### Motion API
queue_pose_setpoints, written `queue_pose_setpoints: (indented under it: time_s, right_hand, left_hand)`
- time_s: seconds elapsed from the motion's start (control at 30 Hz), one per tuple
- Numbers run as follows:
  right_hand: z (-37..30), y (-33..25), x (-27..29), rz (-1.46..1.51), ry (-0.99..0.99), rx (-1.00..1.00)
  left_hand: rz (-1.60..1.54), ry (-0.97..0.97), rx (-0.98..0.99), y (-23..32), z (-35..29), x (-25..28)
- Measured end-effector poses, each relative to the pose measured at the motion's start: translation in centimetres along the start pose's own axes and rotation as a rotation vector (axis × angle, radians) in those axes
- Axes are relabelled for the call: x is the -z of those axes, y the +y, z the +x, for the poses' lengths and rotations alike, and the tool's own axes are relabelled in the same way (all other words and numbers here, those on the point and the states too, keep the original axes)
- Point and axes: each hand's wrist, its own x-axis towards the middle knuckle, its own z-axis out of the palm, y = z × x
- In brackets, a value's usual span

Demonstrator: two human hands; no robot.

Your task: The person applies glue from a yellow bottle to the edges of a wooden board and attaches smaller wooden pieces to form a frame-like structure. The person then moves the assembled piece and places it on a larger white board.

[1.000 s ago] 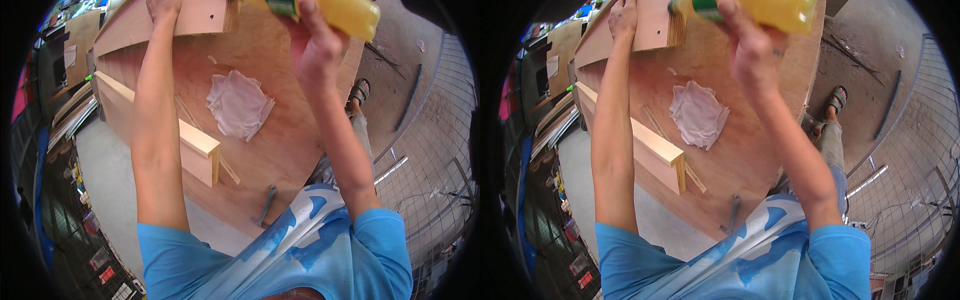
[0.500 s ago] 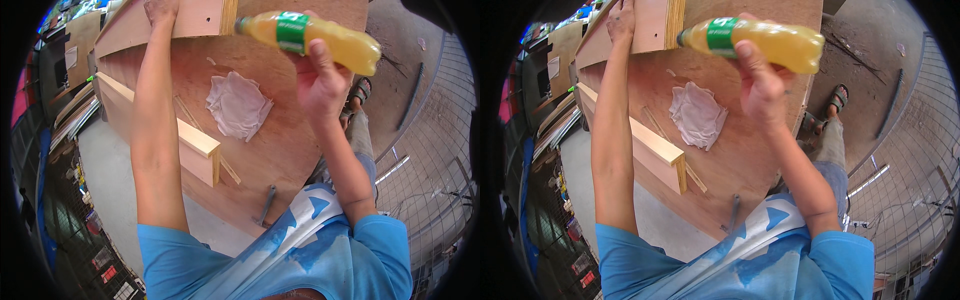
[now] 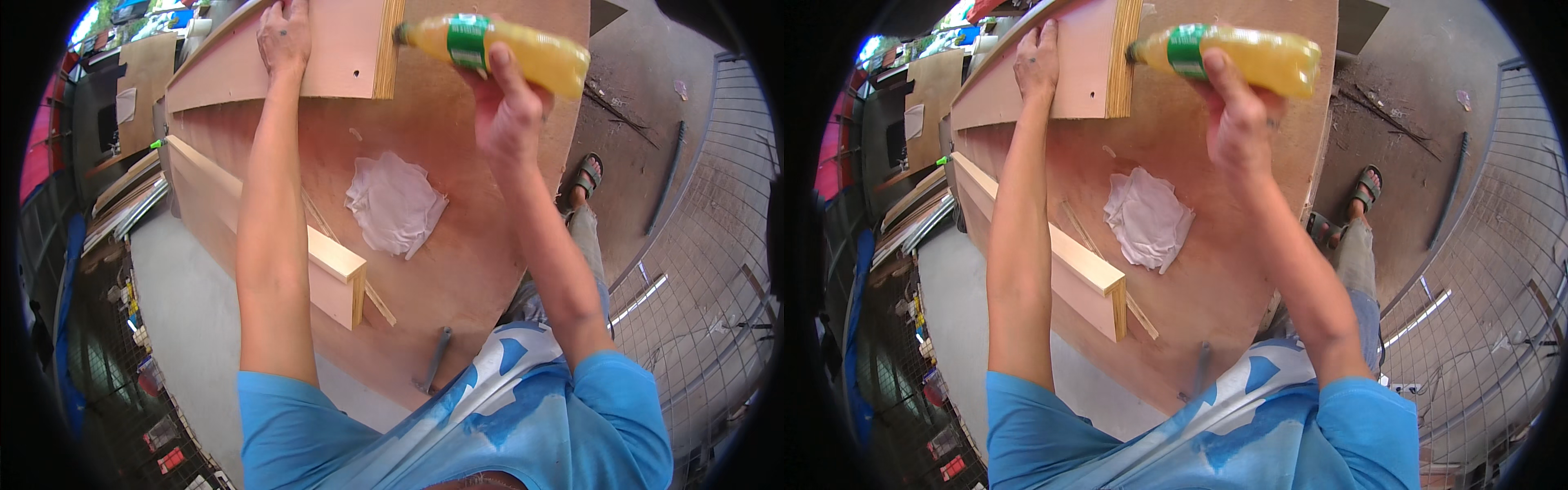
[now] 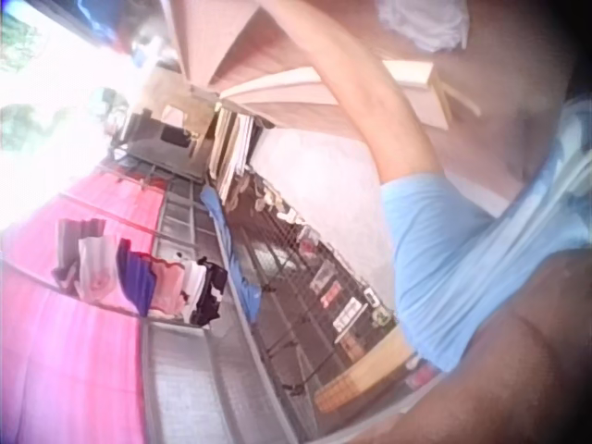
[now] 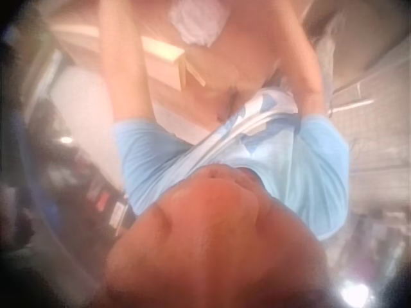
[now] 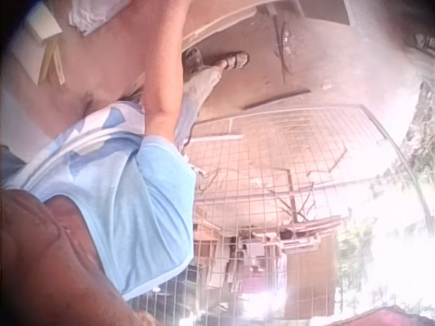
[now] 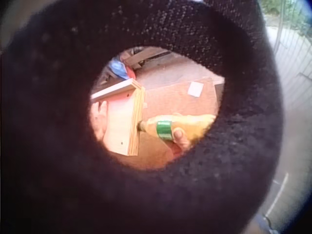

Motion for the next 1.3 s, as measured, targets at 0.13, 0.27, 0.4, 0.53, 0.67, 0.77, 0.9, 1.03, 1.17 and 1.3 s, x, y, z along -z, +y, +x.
queue_pose_setpoints:
  time_s: [0.13, 0.27, 0.4, 0.53, 0.67, 0.77, 0.9, 1.03, 1.17, 1.3]
  right_hand:
    - [-0.2, -0.7, -0.9, -0.052, -0.077, -0.006]
    - [-3.8, -1.6, -0.8, -0.095, -0.044, -0.041]
    - [1.6, -0.8, -2.0, -0.007, -0.065, 0.037]
    - [8.8, -0.8, -3.2, 0.044, -0.144, 0.121]
    - [3.1, -0.7, -1.4, -0.064, -0.116, -0.024]
    - [1.4, -1.3, -1.7, -0.041, -0.081, -0.031]
    - [9.2, -0.5, -2.2, -0.069, -0.144, 0.115]
    - [11.7, -0.7, -3.3, 0.051, -0.093, 0.181]
    - [10.1, -1.4, -2.6, 0.045, -0.167, 0.147]
    - [5.1, -0.5, -1.7, -0.034, -0.121, 0.069]
  left_hand:
    - [-0.045, 0.032, -0.021, -0.8, -0.3, -0.3]
    - [-0.03, 0.035, -0.032, -1.0, -0.1, -0.7]
    - [-0.034, 0.028, 0.012, -0.6, -0.3, -0.6]
    - [-0.042, 0.016, 0.009, 0.1, -0.2, -0.4]
    - [-0.037, 0.019, 0.035, -1.2, -0.6, -0.5]
    - [-0.04, 0.025, 0.031, -1.1, -0.7, -0.6]
    - [-0.041, 0.026, 0.017, -0.3, -0.4, -0.6]
    - [-0.026, 0.034, 0.009, -1.0, -0.2, -0.8]
    - [-0.031, 0.045, 0.02, -1.0, -0.4, -0.9]
    - [-0.037, 0.039, 0.016, -0.9, -0.3, -0.8]
